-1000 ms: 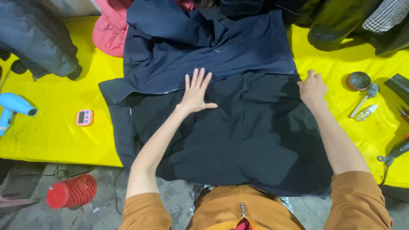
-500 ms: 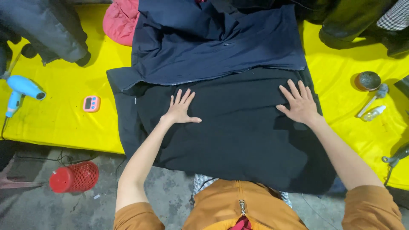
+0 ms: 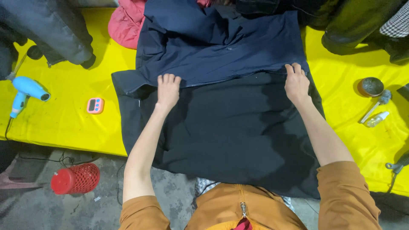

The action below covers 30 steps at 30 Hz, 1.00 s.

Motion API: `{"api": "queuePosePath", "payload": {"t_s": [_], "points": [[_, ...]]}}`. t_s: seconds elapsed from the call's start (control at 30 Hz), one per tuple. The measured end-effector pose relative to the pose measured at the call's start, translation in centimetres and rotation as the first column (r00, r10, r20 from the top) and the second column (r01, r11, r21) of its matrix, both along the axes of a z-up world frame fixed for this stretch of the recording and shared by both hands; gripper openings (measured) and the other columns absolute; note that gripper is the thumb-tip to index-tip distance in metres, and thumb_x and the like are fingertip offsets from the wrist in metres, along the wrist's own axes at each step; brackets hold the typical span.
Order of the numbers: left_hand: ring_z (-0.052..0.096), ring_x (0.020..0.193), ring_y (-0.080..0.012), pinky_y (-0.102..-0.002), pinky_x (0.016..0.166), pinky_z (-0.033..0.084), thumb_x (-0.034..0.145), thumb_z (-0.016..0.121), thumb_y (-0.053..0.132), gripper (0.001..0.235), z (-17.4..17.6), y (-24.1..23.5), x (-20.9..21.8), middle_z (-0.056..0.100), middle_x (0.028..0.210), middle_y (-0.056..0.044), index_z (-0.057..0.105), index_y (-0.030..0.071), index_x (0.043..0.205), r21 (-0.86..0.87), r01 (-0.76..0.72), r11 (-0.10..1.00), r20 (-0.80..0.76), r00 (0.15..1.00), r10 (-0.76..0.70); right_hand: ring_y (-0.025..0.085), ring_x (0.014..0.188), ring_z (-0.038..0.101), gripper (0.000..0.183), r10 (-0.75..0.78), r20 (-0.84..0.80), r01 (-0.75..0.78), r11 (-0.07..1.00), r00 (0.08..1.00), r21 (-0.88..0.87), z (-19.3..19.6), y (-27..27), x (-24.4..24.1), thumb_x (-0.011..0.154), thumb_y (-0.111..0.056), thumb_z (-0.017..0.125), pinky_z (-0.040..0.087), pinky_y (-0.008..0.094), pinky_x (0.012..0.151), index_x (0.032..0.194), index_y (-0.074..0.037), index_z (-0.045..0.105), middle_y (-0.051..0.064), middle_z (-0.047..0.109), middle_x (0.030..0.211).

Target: The person uses a hairdryer to warm a dark jacket laid on a yellow table, then folds it by hand into a compact rectangle. The person smooths the fabric, folds the sleeves inward, folds the body in half, and then folds it again to complete the task.

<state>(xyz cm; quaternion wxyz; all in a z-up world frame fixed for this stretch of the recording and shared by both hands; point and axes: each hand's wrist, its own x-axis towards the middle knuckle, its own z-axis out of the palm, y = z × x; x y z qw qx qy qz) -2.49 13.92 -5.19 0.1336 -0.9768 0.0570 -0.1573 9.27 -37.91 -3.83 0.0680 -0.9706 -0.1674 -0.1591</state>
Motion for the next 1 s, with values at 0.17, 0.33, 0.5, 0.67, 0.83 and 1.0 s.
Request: {"api": "queuePosePath", "payload": {"t_s": [0.17, 0.33, 0.5, 0.67, 0.83, 1.0], "points": [[0.064, 0.103, -0.0243, -0.044, 0.093, 0.044, 0.085, 0.081, 0.017, 0.037, 3.7, 4.6, 0.2, 0.067, 0.105, -0.004, 0.070, 0.021, 0.121, -0.048, -0.030, 0.998, 0.095, 0.995, 0.034, 0.032, 0.106, 0.066, 0.040, 0.045, 0.176, -0.038, 0.998, 0.983, -0.047, 1.5, -0.7, 3.4, 0.092, -0.007, 0.080, 0.057, 0.039, 0.091, 0.129, -0.011, 0.065, 0.012, 0.057, 0.115], [0.066, 0.097, -0.0216, -0.036, 0.086, 0.046, 0.092, 0.074, 0.009, 0.021, 9.2, 7.3, -2.5, 0.067, 0.100, -0.003, 0.075, 0.019, 0.110, -0.035, 0.005, 0.999, 0.252, 0.968, 0.003, 0.026, 0.102, 0.058, 0.051, 0.101, 0.453, -0.014, 0.981, 0.886, -0.191, 4.8, -0.9, 3.4, 0.083, -0.010, 0.088, 0.053, 0.035, 0.087, 0.127, -0.015, 0.061, 0.006, 0.049, 0.109], [0.063, 0.096, -0.0229, -0.038, 0.084, 0.047, 0.094, 0.075, 0.009, 0.015, 8.3, 9.4, -6.8, 0.065, 0.098, -0.003, 0.073, 0.018, 0.105, 0.024, -0.023, 0.999, 0.214, 0.977, 0.017, 0.023, 0.112, 0.058, 0.028, 0.202, 0.491, -0.028, 0.941, 0.848, -0.338, 2.4, -2.2, 1.0, 0.101, -0.017, 0.066, 0.043, 0.037, 0.084, 0.126, -0.030, 0.071, 0.002, 0.065, 0.115], [0.069, 0.091, -0.0224, -0.039, 0.083, 0.052, 0.091, 0.070, 0.013, 0.019, 2.6, 12.8, -9.2, 0.069, 0.092, -0.001, 0.076, 0.025, 0.105, -0.063, -0.154, 0.986, -0.136, 0.980, 0.144, 0.034, 0.134, 0.057, 0.050, 0.058, -0.046, -0.069, 0.948, 0.997, -0.311, -1.5, -4.2, 1.3, 0.099, -0.018, 0.063, 0.047, 0.051, 0.101, 0.146, -0.033, 0.067, 0.003, 0.063, 0.148], [0.072, 0.098, -0.0384, -0.050, 0.089, 0.057, 0.096, 0.052, 0.000, 0.027, 12.8, 7.8, -7.5, 0.077, 0.111, -0.015, 0.077, 0.003, 0.103, -0.536, -0.276, 0.798, -0.229, 0.957, 0.177, 0.053, 0.119, 0.058, 0.059, 0.015, -0.405, -0.002, 1.000, 0.914, 0.031, 3.2, -3.3, 5.2, 0.089, -0.018, 0.052, 0.047, 0.062, 0.100, 0.147, -0.023, 0.063, 0.018, 0.063, 0.143], [0.071, 0.088, -0.0368, -0.046, 0.083, 0.053, 0.086, 0.061, 0.003, 0.016, 11.6, 7.2, 1.2, 0.077, 0.096, -0.015, 0.075, 0.005, 0.094, -0.642, 0.123, 0.757, 0.172, 0.985, -0.014, 0.049, 0.111, 0.061, 0.046, 0.165, 0.008, -0.165, 0.979, 0.986, 0.117, 0.9, -0.4, 7.2, 0.096, -0.022, 0.064, 0.049, 0.059, 0.091, 0.136, -0.001, 0.071, 0.029, 0.067, 0.123]]}}
